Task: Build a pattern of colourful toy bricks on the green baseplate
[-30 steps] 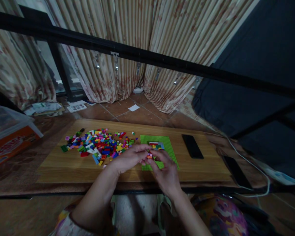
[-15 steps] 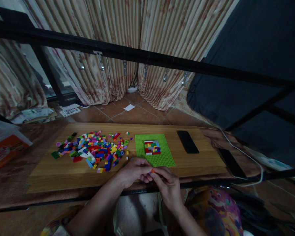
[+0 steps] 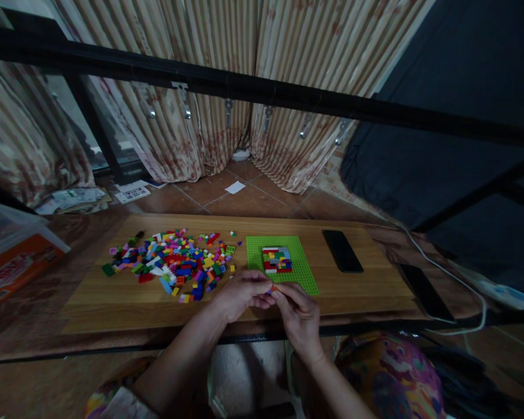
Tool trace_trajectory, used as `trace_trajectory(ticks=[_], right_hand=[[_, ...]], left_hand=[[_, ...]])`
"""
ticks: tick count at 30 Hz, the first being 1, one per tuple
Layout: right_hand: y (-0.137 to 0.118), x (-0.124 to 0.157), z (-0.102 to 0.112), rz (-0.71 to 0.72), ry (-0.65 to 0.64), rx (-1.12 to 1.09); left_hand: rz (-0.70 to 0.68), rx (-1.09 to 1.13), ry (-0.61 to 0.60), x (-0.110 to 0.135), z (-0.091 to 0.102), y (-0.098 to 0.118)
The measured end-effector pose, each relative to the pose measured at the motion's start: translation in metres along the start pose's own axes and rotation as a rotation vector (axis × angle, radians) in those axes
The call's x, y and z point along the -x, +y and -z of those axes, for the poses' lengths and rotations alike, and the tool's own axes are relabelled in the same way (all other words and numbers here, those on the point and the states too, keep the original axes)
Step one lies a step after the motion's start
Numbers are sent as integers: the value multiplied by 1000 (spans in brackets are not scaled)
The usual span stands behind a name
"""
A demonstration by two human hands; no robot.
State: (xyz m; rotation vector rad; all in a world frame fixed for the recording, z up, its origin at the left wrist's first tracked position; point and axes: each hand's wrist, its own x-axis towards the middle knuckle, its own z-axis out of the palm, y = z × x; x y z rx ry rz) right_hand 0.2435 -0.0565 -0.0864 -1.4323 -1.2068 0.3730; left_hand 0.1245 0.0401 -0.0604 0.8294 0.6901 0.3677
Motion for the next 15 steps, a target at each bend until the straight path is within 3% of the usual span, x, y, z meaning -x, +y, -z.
trace_trajectory(ticks=[5, 15], right_hand=[[0, -3, -7, -7, 57, 0], [-2, -9, -13, -40, 42, -63]], left_hand=[[-32, 74, 36, -2, 1, -1], [-4, 109, 26, -3, 9, 4]])
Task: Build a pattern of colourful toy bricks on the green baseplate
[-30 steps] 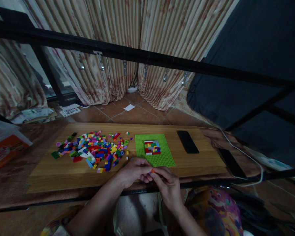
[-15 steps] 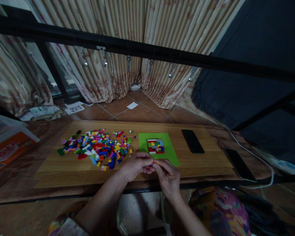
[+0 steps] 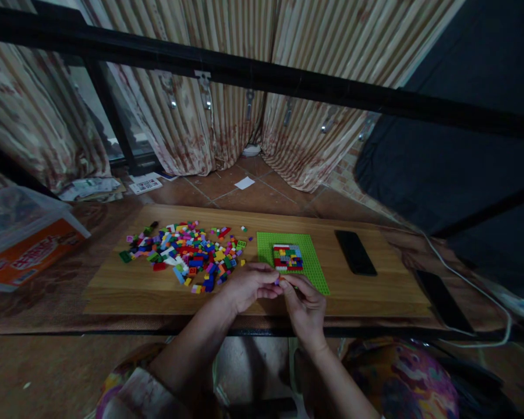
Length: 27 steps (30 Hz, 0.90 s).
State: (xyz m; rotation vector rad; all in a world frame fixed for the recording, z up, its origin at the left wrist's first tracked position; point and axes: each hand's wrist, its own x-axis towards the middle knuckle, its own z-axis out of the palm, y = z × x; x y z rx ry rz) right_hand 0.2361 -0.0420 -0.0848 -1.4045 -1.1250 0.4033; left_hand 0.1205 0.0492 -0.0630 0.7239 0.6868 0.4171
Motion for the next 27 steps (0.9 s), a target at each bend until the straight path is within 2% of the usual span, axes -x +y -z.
trace_trajectory(ticks=[11, 15, 22, 27], right_hand=[[5, 1, -3, -48, 28, -50], [13, -2, 1, -110, 34, -113], [15, -7, 7, -343, 95, -294], [3, -12, 1, -320, 59, -320]], left_hand=[[10, 19, 5, -3, 1, -2], [-143, -43, -13, -2, 0, -5], [-487, -326, -1, -2, 1, -3], [-616, -479, 6, 1, -2, -7]])
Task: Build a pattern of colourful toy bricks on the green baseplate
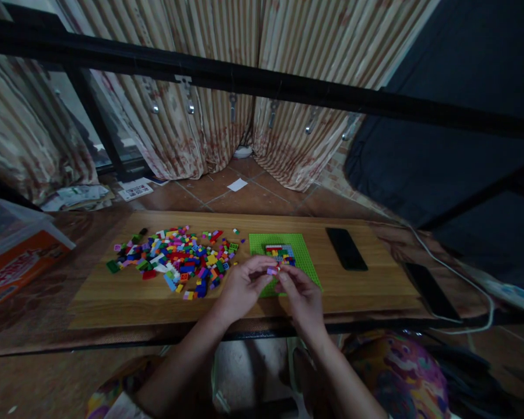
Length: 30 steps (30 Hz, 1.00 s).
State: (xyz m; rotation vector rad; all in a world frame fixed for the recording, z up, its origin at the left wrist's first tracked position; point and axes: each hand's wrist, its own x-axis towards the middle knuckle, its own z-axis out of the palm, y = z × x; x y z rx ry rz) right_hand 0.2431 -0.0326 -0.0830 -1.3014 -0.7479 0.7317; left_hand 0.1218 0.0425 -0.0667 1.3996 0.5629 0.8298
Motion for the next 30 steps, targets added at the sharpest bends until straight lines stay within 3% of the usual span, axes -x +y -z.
trace_trajectory(ticks=[10, 17, 24, 30], right_hand=[[-11, 3, -4, 122, -90, 91], [-20, 1, 3, 28, -234, 95], [-16, 1, -1, -54, -177, 15], [-10, -2, -1, -205, -89, -171]], left_hand=[[-161, -282, 18, 6, 0, 5], [-168, -466, -95, 10, 4, 18], [-166, -533, -58, 10, -1, 17], [-199, -617, -7, 9, -3, 13]])
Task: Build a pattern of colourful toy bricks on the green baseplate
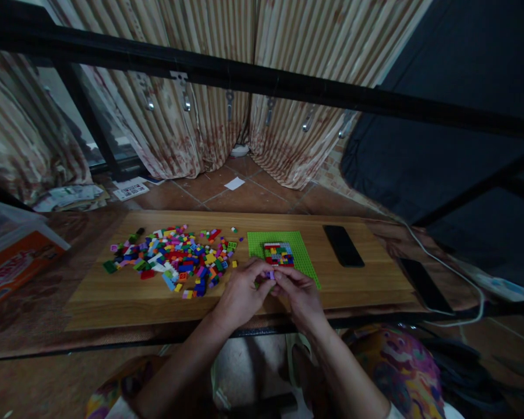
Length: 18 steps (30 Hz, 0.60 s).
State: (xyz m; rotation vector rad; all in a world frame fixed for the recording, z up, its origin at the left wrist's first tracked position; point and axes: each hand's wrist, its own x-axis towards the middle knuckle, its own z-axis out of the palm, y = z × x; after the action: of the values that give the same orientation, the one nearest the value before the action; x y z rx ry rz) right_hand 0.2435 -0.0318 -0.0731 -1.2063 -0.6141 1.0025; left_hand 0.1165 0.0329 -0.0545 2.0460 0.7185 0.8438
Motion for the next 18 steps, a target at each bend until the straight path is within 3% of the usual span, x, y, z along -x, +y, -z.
trace_trajectory(ticks=[8, 18], right_hand=[[-2, 0, -1, -162, 105, -164], [1, -1, -6, -213, 149, -267]], left_hand=[[-35, -107, -5, 3, -6, -4], [-47, -7, 76, 4, -15, -10]])
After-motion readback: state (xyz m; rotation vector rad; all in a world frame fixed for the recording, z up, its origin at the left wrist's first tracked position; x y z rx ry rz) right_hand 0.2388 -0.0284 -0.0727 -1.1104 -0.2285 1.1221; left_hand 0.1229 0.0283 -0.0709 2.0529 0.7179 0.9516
